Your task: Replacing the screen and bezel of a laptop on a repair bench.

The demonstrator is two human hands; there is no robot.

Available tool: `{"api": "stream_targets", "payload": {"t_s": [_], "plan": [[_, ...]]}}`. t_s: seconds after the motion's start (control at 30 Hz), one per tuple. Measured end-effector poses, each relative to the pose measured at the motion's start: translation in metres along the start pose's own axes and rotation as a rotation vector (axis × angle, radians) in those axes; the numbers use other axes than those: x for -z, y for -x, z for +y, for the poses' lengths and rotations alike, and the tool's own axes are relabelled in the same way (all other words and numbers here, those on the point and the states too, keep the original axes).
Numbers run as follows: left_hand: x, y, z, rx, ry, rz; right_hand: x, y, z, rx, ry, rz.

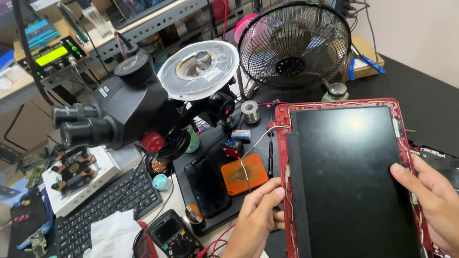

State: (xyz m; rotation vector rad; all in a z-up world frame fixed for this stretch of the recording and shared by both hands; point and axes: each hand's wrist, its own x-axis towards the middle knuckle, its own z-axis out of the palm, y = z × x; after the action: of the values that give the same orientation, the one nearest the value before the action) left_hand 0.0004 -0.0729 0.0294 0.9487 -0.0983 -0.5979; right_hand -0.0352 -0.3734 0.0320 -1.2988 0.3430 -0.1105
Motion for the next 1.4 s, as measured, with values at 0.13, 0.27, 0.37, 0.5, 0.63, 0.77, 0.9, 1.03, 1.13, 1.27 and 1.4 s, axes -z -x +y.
{"api": "stream_targets", "payload": {"t_s": [0.13, 0.27, 0.37, 0.5, 0.63, 0.77, 0.9, 1.03, 1.13, 1.27, 1.4], "plan": [[-0.006, 0.007, 0.013, -0.022, -0.075, -0.038, -0.004, 0.003, -0.001, -0.051, -0.039, -0.021], [-0.009, 0.007, 0.013, -0.022, -0.165, -0.040, -0.002, 0.002, 0.001, 0.021, 0.035, -0.022], [-0.006, 0.006, 0.011, -0.015, -0.168, -0.007, -0.008, 0.006, -0.005, 0.013, 0.006, -0.048], [-0.007, 0.008, 0.015, -0.020, -0.189, 0.009, -0.009, 0.010, -0.007, 0.004, -0.026, -0.055], [-0.011, 0.009, 0.019, -0.007, -0.184, -0.007, 0.004, -0.001, 0.005, 0.068, 0.061, -0.014], [-0.012, 0.009, 0.013, -0.016, -0.175, 0.033, 0.006, 0.000, 0.005, -0.032, 0.109, 0.075], [-0.016, 0.011, 0.012, -0.103, -0.232, 0.056, 0.011, 0.000, 0.009, 0.038, 0.145, 0.039], [-0.016, 0.012, 0.011, -0.068, -0.276, 0.079, 0.016, -0.003, 0.018, 0.067, 0.139, 0.012], [-0.016, 0.012, 0.009, -0.101, -0.187, 0.054, 0.014, -0.001, 0.019, -0.011, 0.108, 0.034], [-0.013, 0.010, 0.003, -0.101, -0.224, 0.108, 0.006, 0.004, 0.018, -0.024, 0.081, 0.053], [-0.008, 0.005, -0.008, -0.181, -0.312, 0.160, 0.017, -0.001, 0.032, 0.043, 0.159, 0.042]]}}
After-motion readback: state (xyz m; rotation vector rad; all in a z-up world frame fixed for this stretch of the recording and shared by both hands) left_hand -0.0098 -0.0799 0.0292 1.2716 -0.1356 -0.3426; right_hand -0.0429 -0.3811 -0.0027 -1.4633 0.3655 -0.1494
